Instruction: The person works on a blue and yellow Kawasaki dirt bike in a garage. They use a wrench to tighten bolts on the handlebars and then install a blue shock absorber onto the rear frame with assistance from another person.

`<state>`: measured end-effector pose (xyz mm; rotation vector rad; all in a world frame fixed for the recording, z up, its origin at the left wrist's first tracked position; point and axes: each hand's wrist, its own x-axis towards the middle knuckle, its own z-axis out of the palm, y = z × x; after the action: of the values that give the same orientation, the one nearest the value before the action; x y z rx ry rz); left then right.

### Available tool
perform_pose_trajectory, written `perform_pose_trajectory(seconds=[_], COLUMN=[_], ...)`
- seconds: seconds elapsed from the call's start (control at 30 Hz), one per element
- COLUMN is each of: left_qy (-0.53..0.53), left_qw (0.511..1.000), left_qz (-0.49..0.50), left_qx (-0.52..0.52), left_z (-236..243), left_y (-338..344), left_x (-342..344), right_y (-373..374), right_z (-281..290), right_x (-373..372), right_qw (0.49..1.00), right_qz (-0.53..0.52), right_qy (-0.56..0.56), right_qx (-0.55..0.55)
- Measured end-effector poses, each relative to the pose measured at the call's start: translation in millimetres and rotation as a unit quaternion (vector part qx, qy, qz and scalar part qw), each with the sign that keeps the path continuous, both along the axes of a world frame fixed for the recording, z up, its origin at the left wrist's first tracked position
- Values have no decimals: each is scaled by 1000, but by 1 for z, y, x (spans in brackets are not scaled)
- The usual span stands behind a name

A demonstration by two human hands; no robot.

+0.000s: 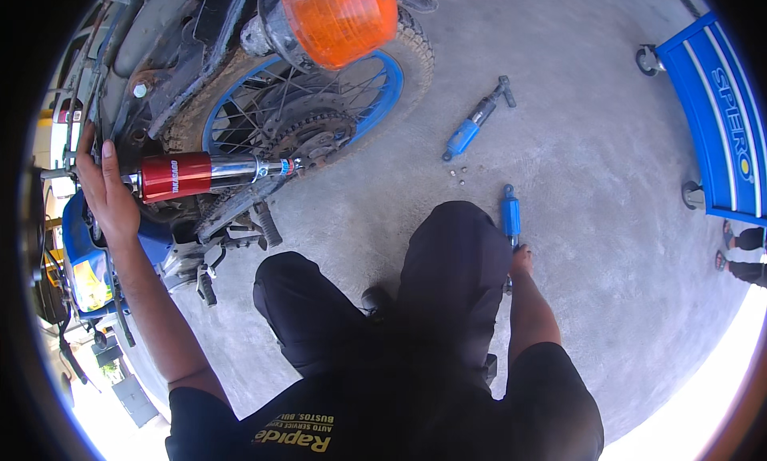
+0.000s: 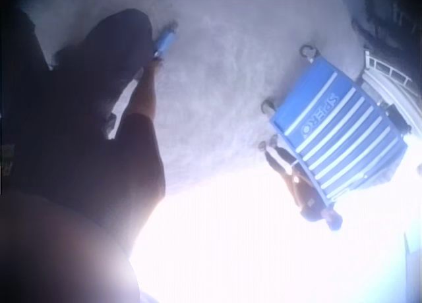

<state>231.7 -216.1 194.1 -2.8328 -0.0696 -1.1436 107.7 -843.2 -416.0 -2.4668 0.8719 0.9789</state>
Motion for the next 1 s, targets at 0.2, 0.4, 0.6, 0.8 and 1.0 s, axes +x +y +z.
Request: perform_pose_trajectory(seconds=[0.2, 0.4, 0.6, 0.8, 1.0], left_qy=[-22, -28, -47, -82, -150], left_qw=[999, 999, 998, 996, 985], left_qz=[36, 8, 39, -9, -51], left_qx=[22, 45, 16, 32, -66], left_z=[-7, -6, -10, -6, -15], left_y=[-3, 1, 4, -3, 3], left_x=[-1, -4, -4, -1, -13], right_y=[6, -11, -33, 3, 141], right_z=[26, 98, 188, 329, 382], right_x=[11, 33, 73, 137, 155], right_qw=[994, 989, 944, 835, 638], right_qz=[102, 139, 164, 186, 160], right_qy=[13, -39, -287, -507, -644], right_qx=[-40, -35, 23, 110, 390])
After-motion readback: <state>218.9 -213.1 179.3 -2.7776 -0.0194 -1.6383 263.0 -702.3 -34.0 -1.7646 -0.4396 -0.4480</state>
